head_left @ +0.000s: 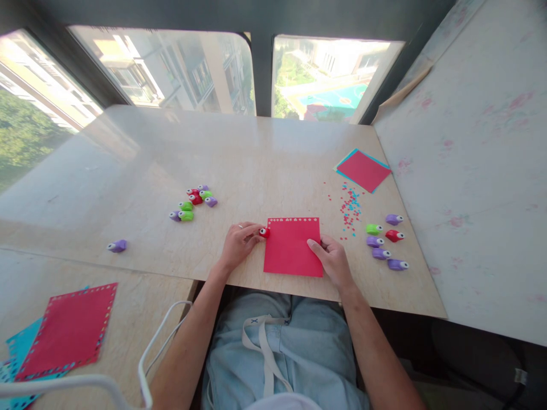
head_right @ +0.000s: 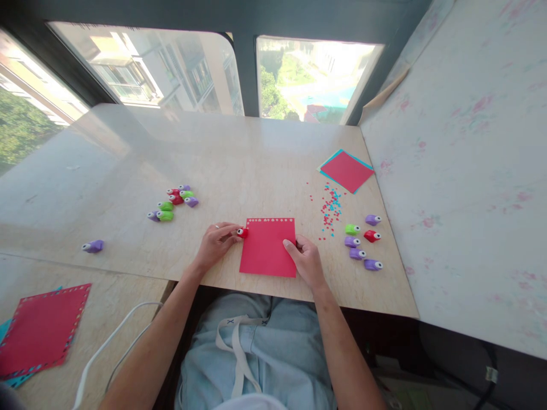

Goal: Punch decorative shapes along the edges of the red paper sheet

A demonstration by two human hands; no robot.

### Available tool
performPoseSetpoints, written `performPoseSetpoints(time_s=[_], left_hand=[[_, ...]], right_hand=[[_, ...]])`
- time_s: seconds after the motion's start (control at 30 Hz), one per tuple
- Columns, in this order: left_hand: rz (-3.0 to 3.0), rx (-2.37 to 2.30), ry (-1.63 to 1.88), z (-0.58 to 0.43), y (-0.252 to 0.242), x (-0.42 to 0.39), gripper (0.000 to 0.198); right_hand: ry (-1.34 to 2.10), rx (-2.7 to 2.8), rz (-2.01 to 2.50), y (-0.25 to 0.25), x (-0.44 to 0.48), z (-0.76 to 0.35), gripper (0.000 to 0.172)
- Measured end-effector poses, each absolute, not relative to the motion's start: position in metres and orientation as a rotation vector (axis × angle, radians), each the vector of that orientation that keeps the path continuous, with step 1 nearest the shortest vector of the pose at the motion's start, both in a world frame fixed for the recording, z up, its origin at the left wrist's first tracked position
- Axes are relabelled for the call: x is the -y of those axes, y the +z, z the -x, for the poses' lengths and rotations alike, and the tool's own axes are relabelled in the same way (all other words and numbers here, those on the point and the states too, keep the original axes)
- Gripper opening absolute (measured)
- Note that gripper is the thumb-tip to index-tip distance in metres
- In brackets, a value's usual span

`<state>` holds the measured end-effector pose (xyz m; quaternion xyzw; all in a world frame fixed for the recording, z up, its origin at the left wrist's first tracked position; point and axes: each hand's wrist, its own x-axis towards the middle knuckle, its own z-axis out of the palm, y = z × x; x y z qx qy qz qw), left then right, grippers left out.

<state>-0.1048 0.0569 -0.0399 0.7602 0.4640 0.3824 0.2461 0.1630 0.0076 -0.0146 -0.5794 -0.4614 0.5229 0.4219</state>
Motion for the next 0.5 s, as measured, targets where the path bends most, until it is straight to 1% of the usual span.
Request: performPoseSetpoints(time_s=[0.5], left_hand=[[-2.102,-1.306,0.997,0.1018,-0.0347,-0.056,0.017]], right_hand=[[1.307,1.261,1.489,-0.0155,-0.0159,-0.1612,0.038]])
